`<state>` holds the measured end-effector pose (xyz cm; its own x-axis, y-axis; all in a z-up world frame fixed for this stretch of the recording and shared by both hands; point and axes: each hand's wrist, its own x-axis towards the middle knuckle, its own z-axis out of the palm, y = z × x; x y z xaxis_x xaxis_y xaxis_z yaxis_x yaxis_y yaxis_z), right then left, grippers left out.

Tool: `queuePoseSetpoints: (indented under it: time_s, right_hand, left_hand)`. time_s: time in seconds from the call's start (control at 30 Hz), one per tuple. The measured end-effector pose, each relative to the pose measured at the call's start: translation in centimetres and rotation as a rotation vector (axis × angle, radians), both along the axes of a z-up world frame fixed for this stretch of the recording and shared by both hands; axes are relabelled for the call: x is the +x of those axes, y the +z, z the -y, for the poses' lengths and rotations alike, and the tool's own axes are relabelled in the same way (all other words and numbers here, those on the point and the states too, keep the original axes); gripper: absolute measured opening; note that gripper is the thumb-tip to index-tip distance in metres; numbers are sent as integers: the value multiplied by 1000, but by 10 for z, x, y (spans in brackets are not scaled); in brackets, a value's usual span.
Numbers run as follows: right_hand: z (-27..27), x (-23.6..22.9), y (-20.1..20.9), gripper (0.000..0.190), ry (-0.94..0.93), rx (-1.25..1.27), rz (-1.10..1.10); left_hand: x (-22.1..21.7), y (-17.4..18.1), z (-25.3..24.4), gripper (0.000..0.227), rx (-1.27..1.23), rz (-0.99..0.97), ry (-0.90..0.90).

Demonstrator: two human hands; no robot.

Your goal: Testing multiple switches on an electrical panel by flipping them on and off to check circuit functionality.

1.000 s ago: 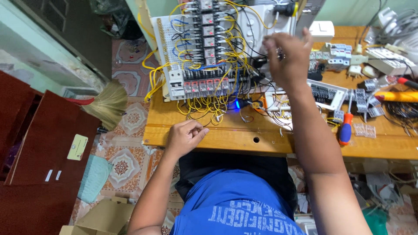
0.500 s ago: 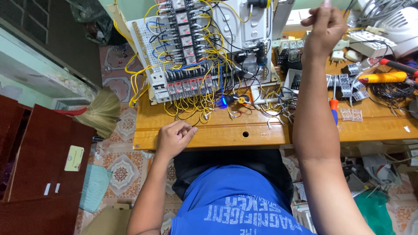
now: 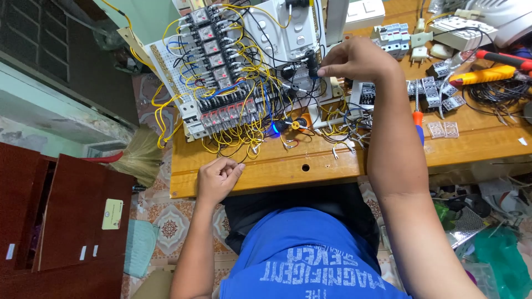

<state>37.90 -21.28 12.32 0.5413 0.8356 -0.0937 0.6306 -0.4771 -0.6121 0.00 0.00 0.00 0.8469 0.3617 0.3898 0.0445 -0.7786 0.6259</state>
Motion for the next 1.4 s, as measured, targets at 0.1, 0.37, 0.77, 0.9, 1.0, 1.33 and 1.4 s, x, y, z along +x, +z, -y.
queuePoseSetpoints:
  time_s: [0.1, 0.37, 0.77, 0.9, 1.0, 1.33, 1.4]
  right_hand:
    - [-3, 0, -2, 32, 7, -25, -32]
    - [-2, -3, 2, 36, -33, -38, -91]
    - [2, 4, -5, 40, -31, -1, -105]
    - [3, 0, 1, 43, -49, -14, -102]
    - [3, 1, 1, 44, -52, -16, -64]
    - [8, -4, 6, 39, -81, -83, -52]
    - [10, -12, 17, 26, -54, -100, -76]
  left_hand:
    - [0, -1, 0, 23, 5, -12, 6]
    - [1, -3, -1, 23, -3, -13, 8]
    - [98, 17, 59, 26, 171, 162, -106]
    - [119, 19, 66, 38, 338, 103, -38]
    - [120, 17, 68, 45, 358, 96, -31]
    - [101, 7, 68, 39, 211, 98, -55]
    - [97, 9, 68, 29, 90, 176, -97]
